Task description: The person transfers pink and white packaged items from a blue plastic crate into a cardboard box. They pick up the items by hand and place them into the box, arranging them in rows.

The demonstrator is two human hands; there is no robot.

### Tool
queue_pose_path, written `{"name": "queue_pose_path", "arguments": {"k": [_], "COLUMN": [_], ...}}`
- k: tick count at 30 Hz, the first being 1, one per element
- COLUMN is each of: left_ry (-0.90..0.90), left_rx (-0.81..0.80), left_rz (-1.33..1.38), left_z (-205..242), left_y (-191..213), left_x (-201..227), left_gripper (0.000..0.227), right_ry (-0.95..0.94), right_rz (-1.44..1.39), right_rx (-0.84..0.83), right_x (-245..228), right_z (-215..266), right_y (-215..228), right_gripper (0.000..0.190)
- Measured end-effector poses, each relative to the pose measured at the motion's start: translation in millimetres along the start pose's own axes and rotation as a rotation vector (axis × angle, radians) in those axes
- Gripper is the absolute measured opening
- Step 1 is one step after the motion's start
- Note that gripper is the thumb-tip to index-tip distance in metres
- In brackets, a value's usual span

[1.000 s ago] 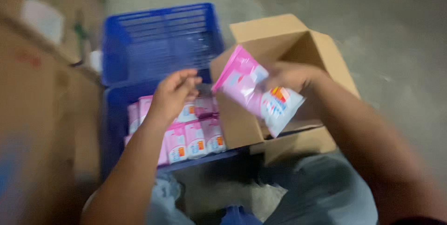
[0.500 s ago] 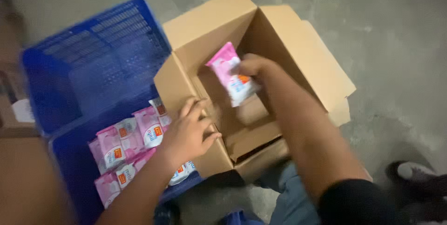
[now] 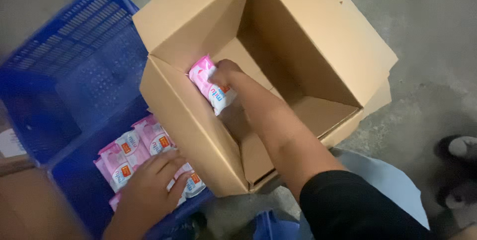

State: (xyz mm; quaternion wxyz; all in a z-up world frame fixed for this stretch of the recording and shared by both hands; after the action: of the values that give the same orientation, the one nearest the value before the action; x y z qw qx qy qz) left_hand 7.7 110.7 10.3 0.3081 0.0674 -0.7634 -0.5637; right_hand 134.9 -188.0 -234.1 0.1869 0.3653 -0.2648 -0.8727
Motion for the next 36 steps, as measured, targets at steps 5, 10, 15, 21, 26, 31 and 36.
{"name": "queue_pose_path", "arguments": {"k": [5,10,15,21,26,31,36], "left_ry": [0.089,0.096,0.288,0.53,0.716,0.948,1.16], "left_rx": [-0.222,-0.256,-0.416,-0.12,0.185,0.217,0.066], "left_rz": [-0.03,-0.007,-0.042,0.039,0.084,-0.014,0.05], "left_z": [14,24,29,66,138,230,279], "left_y": [-17,-11,7,48,63,-42,-162], "left_x": [-7,-7,-23,-96,-190,-341,-424], "left_gripper": [0.031,0.032,0.038,0.034,0.025,0.023,0.049], "right_ry": [0.025,0.24,0.468,0.825,0.977,1.022,0.897], "right_rz": [0.158,0.477,0.551,0.168,0.296,0.545,0.448], "right_rx": [0.002,-0.122,0.232,0.414,0.026,-0.319,-0.45], "right_x": [2,6,-50,-135,-179,-163,-158], "right_z": [-24,-46,5,185,296,285,244], "right_y": [-25,-47,45,110,-14,-157,-244], "right_gripper": [0.029,0.053,0.053,0.034,0.032,0.034,0.047]}}
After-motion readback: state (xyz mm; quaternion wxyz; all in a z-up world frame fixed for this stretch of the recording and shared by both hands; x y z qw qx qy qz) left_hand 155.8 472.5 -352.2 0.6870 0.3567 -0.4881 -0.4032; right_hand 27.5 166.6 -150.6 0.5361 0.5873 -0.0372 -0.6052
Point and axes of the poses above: each hand's wrist, its own z-axis away from the middle knuckle, its own y-axis out of the back of the hand, x = y × z, the point moved 5 cm from there along -z, towards the middle knuckle, and after that the axes turned 12 degrees about x, right-handed, at the moved point
